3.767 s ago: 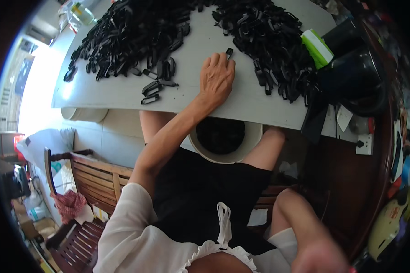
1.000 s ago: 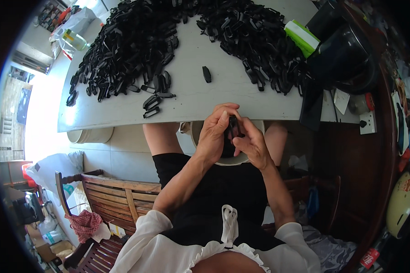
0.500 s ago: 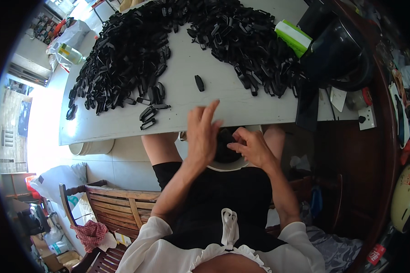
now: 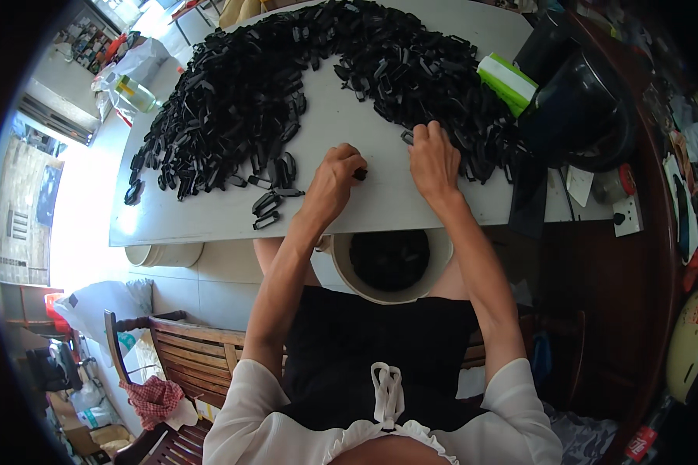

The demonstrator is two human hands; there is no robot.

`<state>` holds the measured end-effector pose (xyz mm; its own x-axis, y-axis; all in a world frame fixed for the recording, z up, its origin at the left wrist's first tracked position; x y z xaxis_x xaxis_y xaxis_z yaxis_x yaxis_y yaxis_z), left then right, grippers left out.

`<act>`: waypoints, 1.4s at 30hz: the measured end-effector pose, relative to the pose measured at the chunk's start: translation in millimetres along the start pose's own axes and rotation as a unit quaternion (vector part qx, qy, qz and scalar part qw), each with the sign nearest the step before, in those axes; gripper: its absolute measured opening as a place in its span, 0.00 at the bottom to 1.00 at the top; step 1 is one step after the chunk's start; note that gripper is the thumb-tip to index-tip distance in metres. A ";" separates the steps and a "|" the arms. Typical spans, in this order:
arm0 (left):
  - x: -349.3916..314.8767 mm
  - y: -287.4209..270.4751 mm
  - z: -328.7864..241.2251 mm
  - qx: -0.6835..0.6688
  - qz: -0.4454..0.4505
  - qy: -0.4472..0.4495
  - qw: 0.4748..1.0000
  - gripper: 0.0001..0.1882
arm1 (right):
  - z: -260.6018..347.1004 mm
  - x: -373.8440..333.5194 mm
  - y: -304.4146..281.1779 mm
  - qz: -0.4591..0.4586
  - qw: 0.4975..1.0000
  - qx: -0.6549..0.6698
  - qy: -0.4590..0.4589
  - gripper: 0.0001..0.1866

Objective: Assembling small black plastic components by snapping pieces together.

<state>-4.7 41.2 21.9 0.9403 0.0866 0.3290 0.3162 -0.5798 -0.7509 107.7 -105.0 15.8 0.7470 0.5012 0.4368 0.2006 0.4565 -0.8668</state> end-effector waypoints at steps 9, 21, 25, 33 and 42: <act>-7.6 -5.0 -7.5 -0.288 -0.081 -0.074 0.951 0.08 | -0.5 -26.6 -24.3 0.081 0.816 0.558 0.128 0.09; -31.6 9.5 -48.6 -0.651 -0.004 -0.205 0.731 0.17 | 41.1 -53.6 -60.5 0.003 0.971 0.216 -0.102 0.05; -35.9 7.8 -55.3 -0.633 -0.022 -0.230 0.739 0.15 | 48.7 -58.0 -60.8 0.020 0.981 0.136 -0.133 0.06; -51.8 30.1 -54.5 -0.574 -0.041 -0.303 0.760 0.11 | 47.4 -82.2 -59.2 0.081 0.976 0.099 -0.176 0.08; -57.0 37.8 -69.4 -0.674 -0.080 -0.132 0.722 0.15 | 23.0 -102.7 -39.0 0.249 0.674 0.690 0.086 0.25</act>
Point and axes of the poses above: each hand's wrist, its own x-axis towards the middle knuckle, its own y-axis out of the palm, z = x × y, the point moved 2 cm from there along x, towards the middle knuckle, and after that the axes turned 3 degrees about y, right-handed, at the moved point
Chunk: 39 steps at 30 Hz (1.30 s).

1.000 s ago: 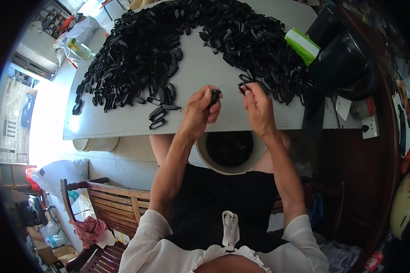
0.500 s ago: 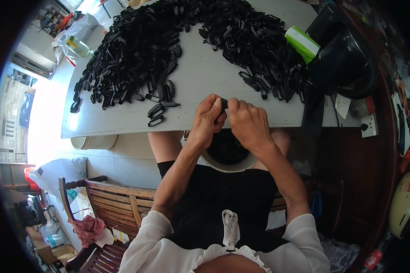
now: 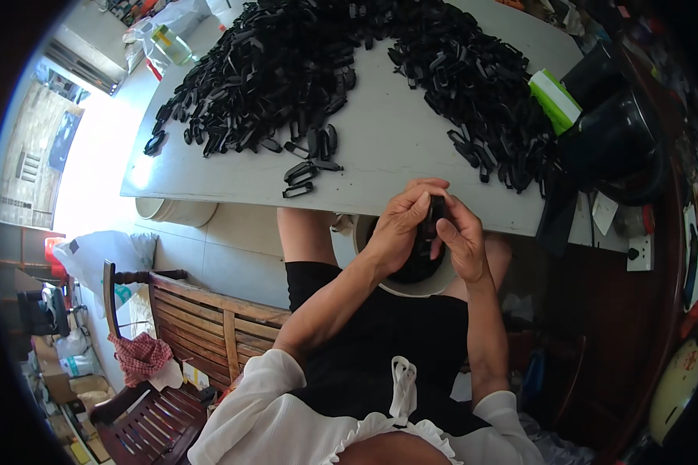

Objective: Assembling small black plastic components by snapping pieces together.

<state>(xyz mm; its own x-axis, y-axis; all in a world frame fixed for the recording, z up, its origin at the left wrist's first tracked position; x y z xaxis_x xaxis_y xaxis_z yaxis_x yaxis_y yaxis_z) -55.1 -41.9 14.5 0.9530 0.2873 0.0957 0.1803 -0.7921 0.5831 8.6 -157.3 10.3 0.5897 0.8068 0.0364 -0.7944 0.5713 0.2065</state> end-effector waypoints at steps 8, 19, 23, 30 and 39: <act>-8.3 -12.0 -4.3 0.056 -0.035 -0.028 0.997 0.15 | -1.1 -5.0 9.6 -0.083 0.989 -0.123 -0.005 0.14; 39.4 -123.7 -86.6 0.795 -0.232 0.178 0.532 0.15 | -19.7 -28.5 5.7 0.129 0.787 -0.595 0.099 0.23; 57.9 -110.6 -71.2 0.765 -0.165 0.153 0.604 0.17 | -1.0 -20.1 8.1 0.088 0.836 -0.531 0.104 0.19; 94.1 -92.9 -42.4 0.675 -0.107 0.079 0.726 0.18 | 15.4 -2.2 -4.8 0.032 0.872 -0.487 0.048 0.12; 79.6 -75.9 -68.8 0.343 -0.114 0.025 0.932 0.09 | 27.3 20.4 -22.1 -0.085 0.887 -0.450 -0.056 0.07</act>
Point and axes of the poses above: each hand's wrist, its own x-axis towards the middle knuckle, its own y-axis out of the palm, z = x × y, the point moved 2 cm from there along x, towards the middle knuckle, and after that the axes turned 3 degrees about y, right-handed, at the moved point
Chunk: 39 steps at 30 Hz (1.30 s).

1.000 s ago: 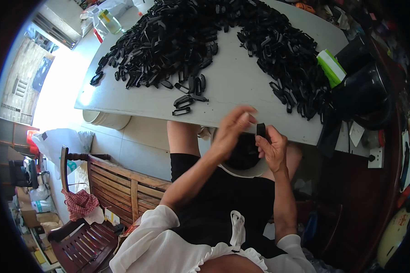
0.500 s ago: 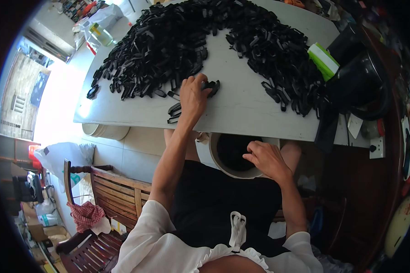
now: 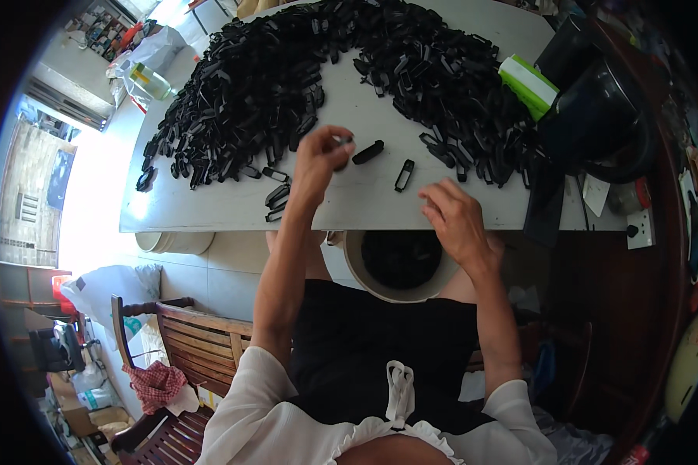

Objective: Assembling small black plastic components by snapping pieces together.

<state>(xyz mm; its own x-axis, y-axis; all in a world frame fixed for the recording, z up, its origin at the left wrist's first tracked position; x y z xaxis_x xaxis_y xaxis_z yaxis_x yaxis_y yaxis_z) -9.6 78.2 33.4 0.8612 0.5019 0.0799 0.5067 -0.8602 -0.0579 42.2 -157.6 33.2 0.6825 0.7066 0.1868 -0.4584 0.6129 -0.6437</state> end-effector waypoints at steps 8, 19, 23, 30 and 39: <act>-152.6 52.7 41.9 0.172 0.239 -0.013 0.956 0.14 | 21.2 57.9 38.7 -0.060 0.967 -0.165 -0.182 0.28; -3.0 -29.8 -8.3 0.495 -0.087 0.332 0.798 0.17 | -0.2 76.2 57.7 0.000 0.956 -0.228 -0.185 0.12; 60.1 -32.6 12.9 0.617 -0.092 0.211 0.752 0.22 | -3.4 71.9 59.4 -0.039 0.958 -0.215 -0.188 0.10; 66.8 -18.3 50.1 0.601 -0.064 0.272 0.749 0.24 | -7.6 59.4 44.0 -0.039 0.966 -0.205 -0.151 0.11; -11.1 40.2 19.2 0.428 0.068 0.293 0.852 0.22 | -18.5 42.5 28.6 -0.110 0.956 -0.240 -0.123 0.10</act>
Point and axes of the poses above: each hand's wrist, its own x-axis towards the middle knuckle, its own y-axis out of the palm, z = x × y, the point moved 2 cm from there along x, towards the middle knuckle, and after that the axes turned 3 degrees about y, right-handed, at the moved point
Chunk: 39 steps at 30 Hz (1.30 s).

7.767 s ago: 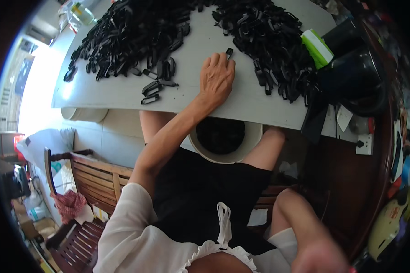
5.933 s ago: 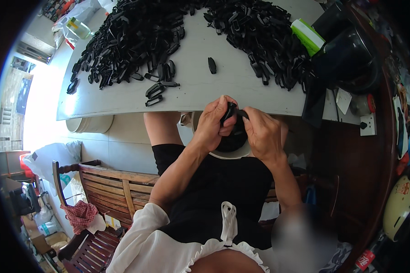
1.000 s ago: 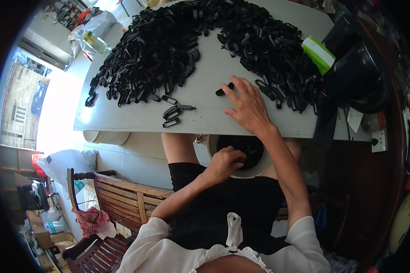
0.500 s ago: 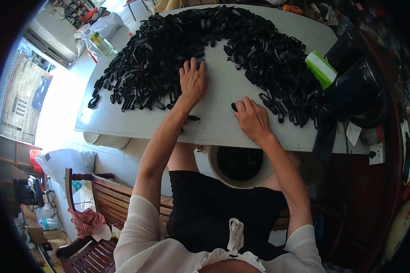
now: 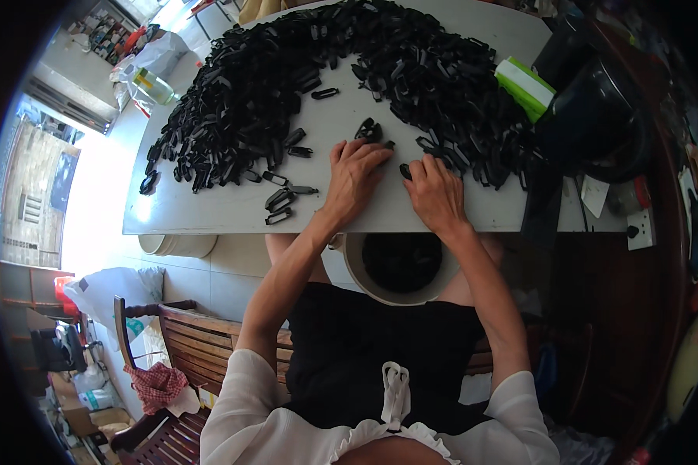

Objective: Assembling small black plastic components by snapping pieces together.

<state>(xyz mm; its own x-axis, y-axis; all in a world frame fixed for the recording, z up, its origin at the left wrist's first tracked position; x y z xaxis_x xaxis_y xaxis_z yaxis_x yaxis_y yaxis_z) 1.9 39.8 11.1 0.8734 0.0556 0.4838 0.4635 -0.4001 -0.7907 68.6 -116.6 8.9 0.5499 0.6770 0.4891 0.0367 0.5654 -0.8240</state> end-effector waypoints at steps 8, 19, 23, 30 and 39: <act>1.8 -28.4 21.7 -0.070 -0.087 -0.055 0.992 0.14 | -2.8 -4.1 3.1 -0.030 0.998 -0.034 0.048 0.11; 8.0 -7.6 -18.0 0.120 -0.057 -0.073 0.989 0.08 | -8.4 -1.4 4.2 -0.063 0.995 -0.045 0.058 0.12; 12.1 -8.3 -6.8 0.089 -0.167 -0.070 0.979 0.03 | -9.8 3.0 -0.6 -0.076 0.995 0.010 0.071 0.15; 5.7 -6.4 -20.5 0.100 -0.036 -0.066 0.992 0.12 | -17.7 3.9 -1.7 -0.127 0.988 0.066 0.061 0.15; 9.3 -20.5 -15.5 -0.045 -0.194 -0.078 0.977 0.11 | -29.1 6.0 -18.1 -0.061 0.663 0.706 0.242 0.08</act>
<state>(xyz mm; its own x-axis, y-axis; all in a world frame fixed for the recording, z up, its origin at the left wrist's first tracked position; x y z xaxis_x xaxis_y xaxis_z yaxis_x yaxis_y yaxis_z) -1.8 34.3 37.6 0.6502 0.3542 0.6722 0.7551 -0.3996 -0.5198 95.6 -136.4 18.5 0.8303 0.5489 0.0962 -0.5243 0.7111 0.4685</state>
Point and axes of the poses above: each hand's wrist, its own x-axis towards the middle knuckle, its own y-axis out of the palm, z = x × y, the point moved 2 cm from there along x, towards the middle knuckle, and after that the axes turned 3 degrees about y, right-handed, at the moved point
